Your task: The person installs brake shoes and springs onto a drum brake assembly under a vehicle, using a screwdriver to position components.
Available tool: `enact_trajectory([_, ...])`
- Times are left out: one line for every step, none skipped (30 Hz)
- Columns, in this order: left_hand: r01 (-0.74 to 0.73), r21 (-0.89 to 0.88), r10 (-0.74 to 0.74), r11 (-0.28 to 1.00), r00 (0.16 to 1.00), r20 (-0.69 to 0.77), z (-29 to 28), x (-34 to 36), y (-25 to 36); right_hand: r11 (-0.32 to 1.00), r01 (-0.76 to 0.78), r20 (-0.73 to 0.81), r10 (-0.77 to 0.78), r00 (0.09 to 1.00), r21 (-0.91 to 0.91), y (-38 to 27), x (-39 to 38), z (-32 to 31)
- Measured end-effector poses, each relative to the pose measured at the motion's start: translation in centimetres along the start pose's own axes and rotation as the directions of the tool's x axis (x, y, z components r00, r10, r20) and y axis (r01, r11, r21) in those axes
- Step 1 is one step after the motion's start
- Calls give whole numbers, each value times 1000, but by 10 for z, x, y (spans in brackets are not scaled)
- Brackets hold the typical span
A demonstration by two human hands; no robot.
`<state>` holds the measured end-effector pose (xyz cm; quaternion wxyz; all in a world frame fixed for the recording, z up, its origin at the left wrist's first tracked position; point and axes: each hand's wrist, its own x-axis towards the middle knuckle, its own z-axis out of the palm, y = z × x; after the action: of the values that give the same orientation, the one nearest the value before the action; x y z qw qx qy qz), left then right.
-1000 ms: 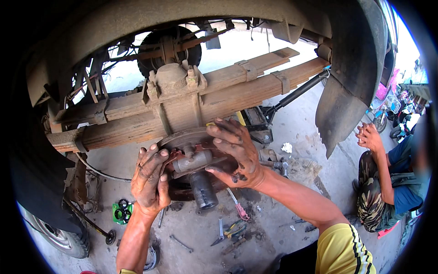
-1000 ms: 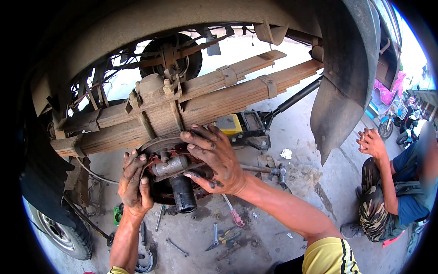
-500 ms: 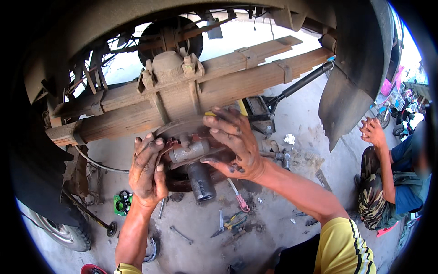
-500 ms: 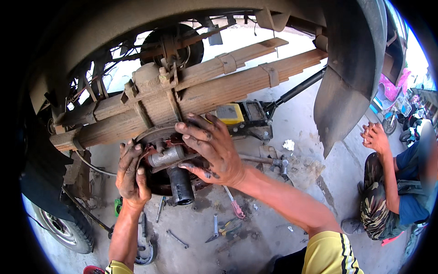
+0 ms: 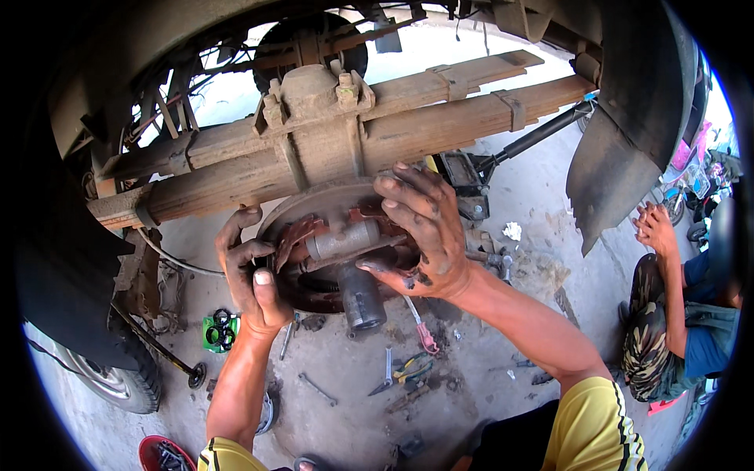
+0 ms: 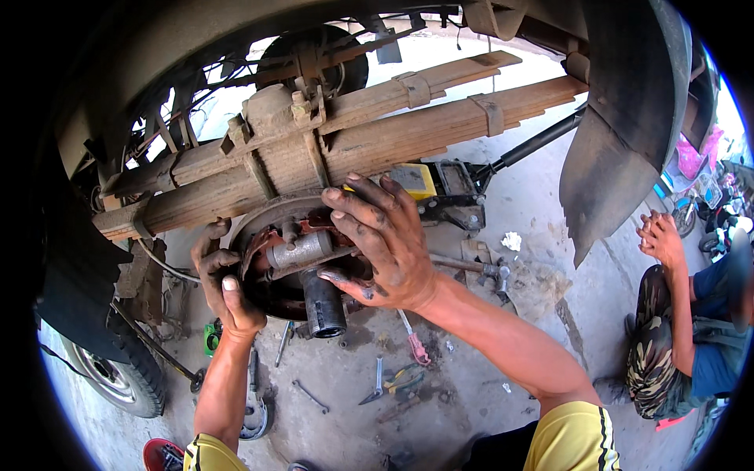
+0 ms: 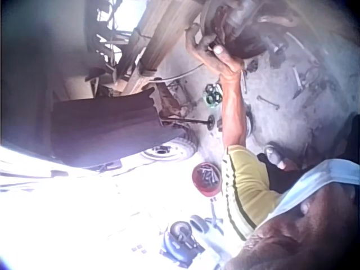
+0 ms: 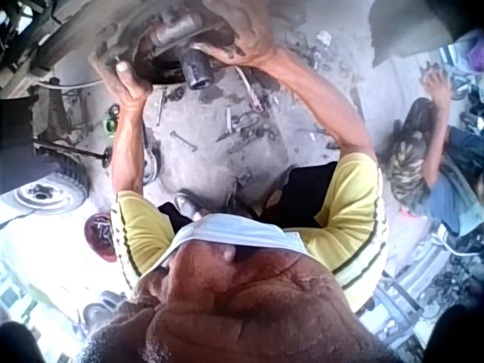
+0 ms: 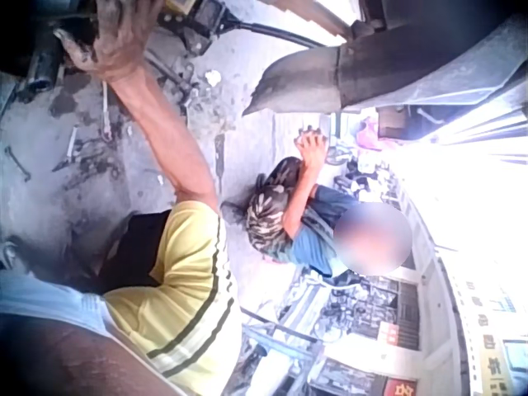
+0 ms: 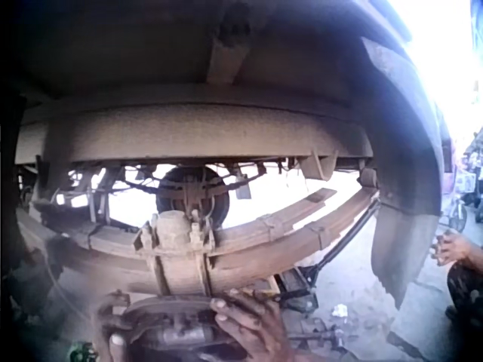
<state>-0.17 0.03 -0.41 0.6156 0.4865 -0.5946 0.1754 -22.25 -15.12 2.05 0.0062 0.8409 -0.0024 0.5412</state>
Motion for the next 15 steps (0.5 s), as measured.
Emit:
enact_trajectory([32,-17,-32,999,999,-3,1,-3,-2,999,-5,14,5,1000,-35,-2,0,-1])
enact_trajectory([63,-34,-63,997,998,-6,1,-6,-3,998,-9,28,10,1000,-69,-5,1,-3])
enact_trajectory([90,-48,-91,995,996,-7,1,-7,-3,995,-11,38,15,999,-103,-6,2,-5])
enact_trajectory([97,-52,-98,994,995,-18,2,-7,-2,992,-6,43,12,999,-129,-7,1,-6])
enact_trajectory([104,-55,-105,993,994,-29,4,-6,-2,988,-2,48,9,999,-155,-8,0,-7])
enact_trajectory([110,-58,-112,992,993,-40,5,-5,-1,983,2,53,7,999,-181,-8,0,-8])
enact_trajectory([119,-67,-122,991,992,-38,6,-5,-1,982,-9,48,18,999,-189,-8,-2,-7])
enact_trajectory([129,-77,-132,989,991,-36,6,-6,-3,980,-20,42,29,999,-196,-8,-3,-5])
enact_trajectory([139,-87,-142,986,989,-32,6,-7,-3,979,-33,37,41,998,-203,-9,-5,-3])
enact_trajectory([161,-130,-169,978,984,-49,8,-7,-2,977,-40,31,48,998,-211,-10,-5,-3])
enact_trajectory([182,-174,-195,968,979,-64,11,-8,1,975,-48,25,55,998,-219,-12,-4,-4])
enact_trajectory([203,-221,-225,954,971,-79,13,-9,2,972,-55,23,62,998,-228,-13,-5,-4])
enact_trajectory([226,-216,-244,950,968,-62,12,-11,2,973,-54,12,58,998,-224,-13,-6,-3])
enact_trajectory([248,-210,-263,946,964,-44,8,-12,1,974,-52,1,54,999,-220,-13,-7,-2])
enact_trajectory([269,-210,-280,940,960,-25,7,-13,0,974,-50,-9,49,999,-221,-12,-8,-3])
